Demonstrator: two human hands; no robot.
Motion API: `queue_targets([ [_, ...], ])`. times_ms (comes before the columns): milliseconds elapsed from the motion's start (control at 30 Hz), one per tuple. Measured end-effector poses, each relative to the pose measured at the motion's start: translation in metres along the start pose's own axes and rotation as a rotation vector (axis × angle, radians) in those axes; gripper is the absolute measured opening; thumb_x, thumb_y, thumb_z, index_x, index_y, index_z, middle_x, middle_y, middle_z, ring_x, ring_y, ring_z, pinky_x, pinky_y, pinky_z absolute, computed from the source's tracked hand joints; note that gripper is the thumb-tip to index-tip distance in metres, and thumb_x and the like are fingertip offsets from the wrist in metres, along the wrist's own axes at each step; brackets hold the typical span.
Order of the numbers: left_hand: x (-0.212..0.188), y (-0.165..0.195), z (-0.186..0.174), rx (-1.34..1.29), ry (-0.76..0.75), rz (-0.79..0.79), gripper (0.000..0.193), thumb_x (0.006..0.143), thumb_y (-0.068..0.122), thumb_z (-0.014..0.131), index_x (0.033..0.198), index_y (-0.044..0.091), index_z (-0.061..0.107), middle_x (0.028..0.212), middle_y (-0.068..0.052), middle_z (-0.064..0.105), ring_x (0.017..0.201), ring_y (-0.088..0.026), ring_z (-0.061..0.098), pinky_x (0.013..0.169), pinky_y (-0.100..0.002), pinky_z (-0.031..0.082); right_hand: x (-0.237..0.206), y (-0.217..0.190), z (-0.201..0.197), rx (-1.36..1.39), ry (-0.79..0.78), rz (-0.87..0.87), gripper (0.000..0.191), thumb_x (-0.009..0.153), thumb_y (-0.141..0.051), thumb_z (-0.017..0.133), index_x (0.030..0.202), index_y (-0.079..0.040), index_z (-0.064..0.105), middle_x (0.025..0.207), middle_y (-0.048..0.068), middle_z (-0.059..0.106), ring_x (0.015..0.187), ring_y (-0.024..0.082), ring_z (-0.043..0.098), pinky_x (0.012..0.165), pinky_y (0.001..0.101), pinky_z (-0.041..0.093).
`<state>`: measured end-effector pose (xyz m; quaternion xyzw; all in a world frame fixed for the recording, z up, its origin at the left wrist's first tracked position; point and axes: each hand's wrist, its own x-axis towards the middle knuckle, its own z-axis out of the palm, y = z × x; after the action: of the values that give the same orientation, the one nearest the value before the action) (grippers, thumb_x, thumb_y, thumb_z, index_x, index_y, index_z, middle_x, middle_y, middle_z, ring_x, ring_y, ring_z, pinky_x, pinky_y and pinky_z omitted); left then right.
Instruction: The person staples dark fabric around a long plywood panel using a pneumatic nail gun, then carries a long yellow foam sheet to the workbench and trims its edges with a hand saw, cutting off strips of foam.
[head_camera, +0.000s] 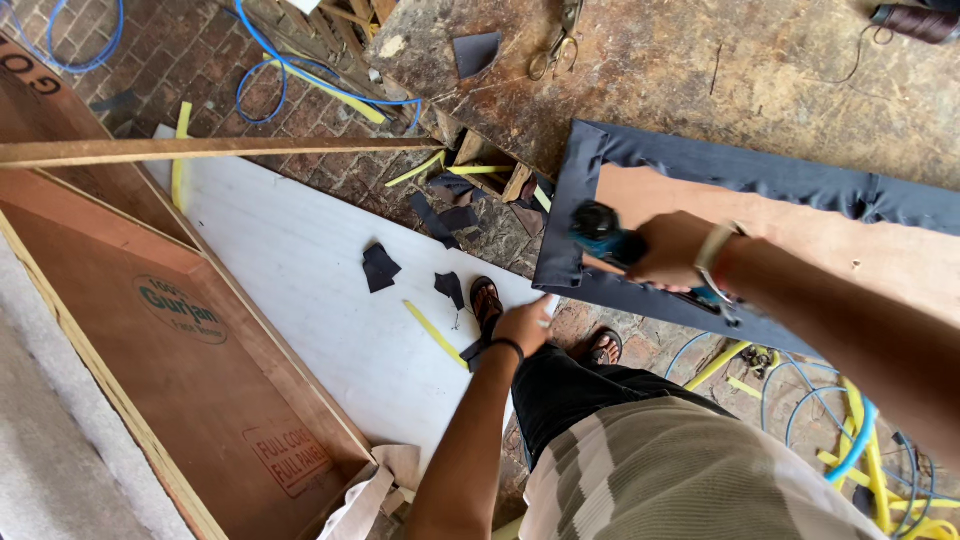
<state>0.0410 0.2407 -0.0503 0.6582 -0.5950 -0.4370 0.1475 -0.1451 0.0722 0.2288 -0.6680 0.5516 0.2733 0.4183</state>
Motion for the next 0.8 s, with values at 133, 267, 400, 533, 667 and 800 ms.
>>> queue_targets([
  [133,-0.025,-0.017,0.013,-0.408,-0.015,-0.184,0.059,0.089,0.020,0.074,0.144,0.008,0.057,0.105,-0.010,0.079,0.085,-0.015,0.074,0.073,-0.030,0.058,-0.006,0.098,0.006,-0.089,0.229,-0.030,0.031,0.086,-0.035,0.078,0.102,-0.008,0.077,0.074,0.007,0.077,0.065,0.019,0.073,0.069,0.0355,0.057],
  [267,-0.005,-0.012,-0.017,-0.784,0.172,-0.289,0.038,0.094,0.013,0.067,0.131,0.005,0.065,0.100,-0.005,0.077,0.078,-0.014,0.073,0.060,-0.026,0.054,-0.016,0.184,0.030,0.143,0.309,0.131,0.033,0.085,-0.035,0.079,0.108,-0.011,0.074,0.074,0.010,0.076,0.065,0.020,0.070,0.067,0.0380,0.057],
  [400,0.031,0.023,-0.075,-0.833,0.283,-0.195,0.030,0.096,0.011,0.064,0.125,0.004,0.069,0.099,-0.005,0.077,0.075,-0.011,0.070,0.060,-0.024,0.053,-0.012,0.224,0.065,0.409,0.321,0.175,0.032,0.086,-0.032,0.080,0.103,-0.006,0.071,0.073,0.013,0.077,0.062,0.021,0.069,0.064,0.0369,0.057],
  [533,0.062,0.071,-0.102,-0.750,0.236,-0.101,0.028,0.097,0.011,0.063,0.123,0.006,0.070,0.098,-0.005,0.077,0.075,-0.010,0.071,0.063,-0.023,0.054,-0.003,0.231,0.097,0.710,0.448,0.195,0.026,0.083,-0.021,0.080,0.098,-0.002,0.073,0.076,0.011,0.078,0.064,0.020,0.071,0.063,0.0358,0.058],
  [667,0.096,0.104,-0.103,-0.677,0.088,-0.034,0.026,0.097,0.011,0.062,0.121,0.006,0.071,0.097,-0.004,0.077,0.075,-0.011,0.072,0.062,-0.024,0.055,-0.018,0.230,0.131,0.625,0.593,0.294,0.033,0.080,-0.032,0.083,0.100,-0.005,0.076,0.078,0.012,0.078,0.070,0.024,0.074,0.070,0.0386,0.058],
  [800,0.117,0.121,-0.096,-0.653,-0.125,0.112,0.023,0.100,0.013,0.063,0.120,0.005,0.071,0.097,-0.006,0.077,0.075,-0.010,0.070,0.062,-0.024,0.055,-0.064,0.230,0.174,0.756,0.789,0.391,0.043,0.074,-0.034,0.083,0.106,-0.007,0.073,0.079,0.013,0.077,0.074,0.027,0.076,0.074,0.0416,0.058],
])
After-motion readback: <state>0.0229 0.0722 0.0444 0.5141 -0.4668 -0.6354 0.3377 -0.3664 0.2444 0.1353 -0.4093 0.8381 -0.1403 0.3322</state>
